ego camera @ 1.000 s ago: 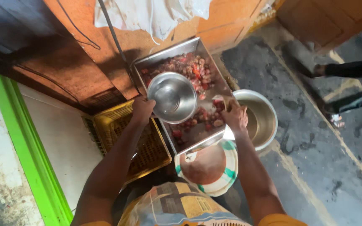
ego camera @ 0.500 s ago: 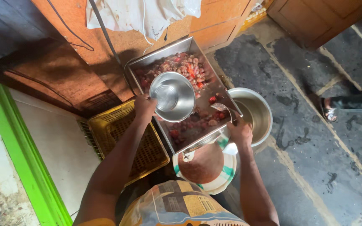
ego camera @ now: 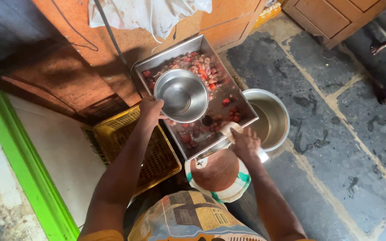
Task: The person uses a wooden spatula to push whole red tomatoes into a metal food processing machine. The machine grinds the tomatoes, and a red pulp is collected in a bowl below. The person occasionally uses a metal bowl to assist in guiding the tomatoes.
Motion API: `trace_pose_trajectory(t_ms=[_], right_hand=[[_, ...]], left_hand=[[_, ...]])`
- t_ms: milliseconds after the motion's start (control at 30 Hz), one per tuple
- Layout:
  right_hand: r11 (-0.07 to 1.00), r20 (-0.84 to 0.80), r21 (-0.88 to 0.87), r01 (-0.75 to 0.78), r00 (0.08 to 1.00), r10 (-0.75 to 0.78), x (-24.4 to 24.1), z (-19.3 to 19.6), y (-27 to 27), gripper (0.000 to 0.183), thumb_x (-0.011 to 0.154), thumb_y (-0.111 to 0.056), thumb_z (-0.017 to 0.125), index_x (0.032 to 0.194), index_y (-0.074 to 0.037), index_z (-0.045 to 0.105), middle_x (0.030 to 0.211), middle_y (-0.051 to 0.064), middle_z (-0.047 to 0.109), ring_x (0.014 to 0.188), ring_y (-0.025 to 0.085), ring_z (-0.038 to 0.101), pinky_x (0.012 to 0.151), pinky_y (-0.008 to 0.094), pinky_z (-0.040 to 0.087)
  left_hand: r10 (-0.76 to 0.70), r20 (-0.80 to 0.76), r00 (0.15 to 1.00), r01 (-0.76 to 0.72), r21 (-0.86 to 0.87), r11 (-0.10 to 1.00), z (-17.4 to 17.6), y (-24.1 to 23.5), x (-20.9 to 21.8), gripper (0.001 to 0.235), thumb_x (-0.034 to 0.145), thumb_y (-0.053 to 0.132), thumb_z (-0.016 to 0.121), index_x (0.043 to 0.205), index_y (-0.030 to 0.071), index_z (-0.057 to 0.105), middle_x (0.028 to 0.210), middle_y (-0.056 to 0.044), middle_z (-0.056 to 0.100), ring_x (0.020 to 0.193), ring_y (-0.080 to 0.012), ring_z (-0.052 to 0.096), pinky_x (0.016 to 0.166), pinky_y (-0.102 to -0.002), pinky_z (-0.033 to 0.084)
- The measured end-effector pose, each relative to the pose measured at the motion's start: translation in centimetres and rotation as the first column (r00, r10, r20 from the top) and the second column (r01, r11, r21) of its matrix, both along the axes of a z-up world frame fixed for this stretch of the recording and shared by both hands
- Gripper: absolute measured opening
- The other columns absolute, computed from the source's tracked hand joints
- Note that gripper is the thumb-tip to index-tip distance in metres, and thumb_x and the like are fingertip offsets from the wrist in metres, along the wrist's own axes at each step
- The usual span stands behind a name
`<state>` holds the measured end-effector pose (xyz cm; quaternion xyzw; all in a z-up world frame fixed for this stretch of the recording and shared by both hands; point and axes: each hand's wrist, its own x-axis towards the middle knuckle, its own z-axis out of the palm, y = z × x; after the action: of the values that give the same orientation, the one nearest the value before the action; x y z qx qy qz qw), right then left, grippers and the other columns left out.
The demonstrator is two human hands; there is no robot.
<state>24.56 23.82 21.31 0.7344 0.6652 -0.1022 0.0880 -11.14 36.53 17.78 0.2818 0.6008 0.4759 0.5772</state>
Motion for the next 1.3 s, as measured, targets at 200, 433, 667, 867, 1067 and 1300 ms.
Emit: trace_pose_trajectory(t_ms=[200, 433, 667, 867, 1067, 1300], right_hand=[[0.986, -0.274, 0.065, 0.155, 0.953, -0.132, -2.4, -2.1, 3.3, 0.063, 0.078, -0.037, 0.076, 0.136, -0.022, 0.055, 0.130, 0.016, 0.054, 0.120, 0.040, 0.058, 0.098, 0.053, 0.050], [0.976, -0.165, -0.204, -0.077, 0.985, 0.043, -5.5, 1.3, 2.2, 0.033, 0.095, -0.040, 0.061, 0.126, -0.032, 0.071, 0.127, 0.022, 0.060, 0.117, 0.041, 0.066, 0.095, 0.053, 0.055], [0.978, -0.408, 0.182, 0.106, 0.913, -0.023, -9.8, -2.4, 3.2, 0.059, 0.074, -0.043, 0.083, 0.128, -0.025, 0.066, 0.128, 0.018, 0.055, 0.115, 0.040, 0.060, 0.090, 0.052, 0.053], [0.932, -0.433, 0.363, 0.012, 0.888, 0.157, -10.2, -3.9, 8.6, 0.061, 0.081, -0.026, 0.075, 0.141, -0.030, 0.062, 0.127, 0.010, 0.058, 0.116, 0.033, 0.060, 0.094, 0.046, 0.053], [0.816, -0.208, 0.244, -0.524, 0.794, 0.572, -11.8, -6.5, 11.4, 0.077, 0.077, -0.013, 0.074, 0.148, -0.037, 0.056, 0.156, 0.022, 0.036, 0.144, 0.052, 0.033, 0.112, 0.065, 0.030], [0.848, -0.083, 0.094, -0.522, 0.845, 0.529, -3.3, -5.7, 12.6, 0.047, 0.091, -0.036, 0.072, 0.136, -0.044, 0.064, 0.153, 0.013, 0.043, 0.142, 0.035, 0.042, 0.113, 0.063, 0.033]], left_hand=[[0.028, -0.085, 0.996, -0.029, -0.007, 1.000, 1.8, -0.7, -1.7, 0.028, 0.085, 0.006, 0.063, 0.106, -0.013, 0.067, 0.098, -0.025, 0.071, 0.079, -0.0351, 0.077, 0.067, -0.050, 0.064], [0.032, -0.085, 0.996, -0.032, 0.007, 0.999, 3.7, -1.6, -3.6, 0.025, 0.085, 0.004, 0.060, 0.103, -0.012, 0.068, 0.098, -0.024, 0.072, 0.081, -0.0356, 0.078, 0.067, -0.049, 0.064], [0.065, -0.040, 0.997, -0.066, -0.016, 0.998, 4.0, -0.9, -4.2, 0.023, 0.085, 0.002, 0.061, 0.102, -0.012, 0.066, 0.096, -0.022, 0.072, 0.078, -0.0344, 0.077, 0.066, -0.051, 0.064], [0.087, 0.000, 0.996, -0.087, -0.013, 0.996, 5.7, 1.1, -5.4, 0.024, 0.086, 0.002, 0.058, 0.106, -0.008, 0.067, 0.095, -0.019, 0.071, 0.078, -0.0347, 0.076, 0.070, -0.054, 0.069], [0.066, 0.005, 0.998, -0.066, 0.003, 0.998, 7.9, 1.8, -5.7, 0.022, 0.086, 0.000, 0.058, 0.103, -0.009, 0.068, 0.093, -0.020, 0.073, 0.078, -0.0327, 0.077, 0.068, -0.051, 0.067], [0.017, 0.038, 0.999, -0.020, 0.068, 0.997, 6.8, 2.1, -5.5, 0.020, 0.086, 0.003, 0.062, 0.098, -0.010, 0.070, 0.090, -0.021, 0.074, 0.071, -0.0294, 0.077, 0.059, -0.044, 0.071]])
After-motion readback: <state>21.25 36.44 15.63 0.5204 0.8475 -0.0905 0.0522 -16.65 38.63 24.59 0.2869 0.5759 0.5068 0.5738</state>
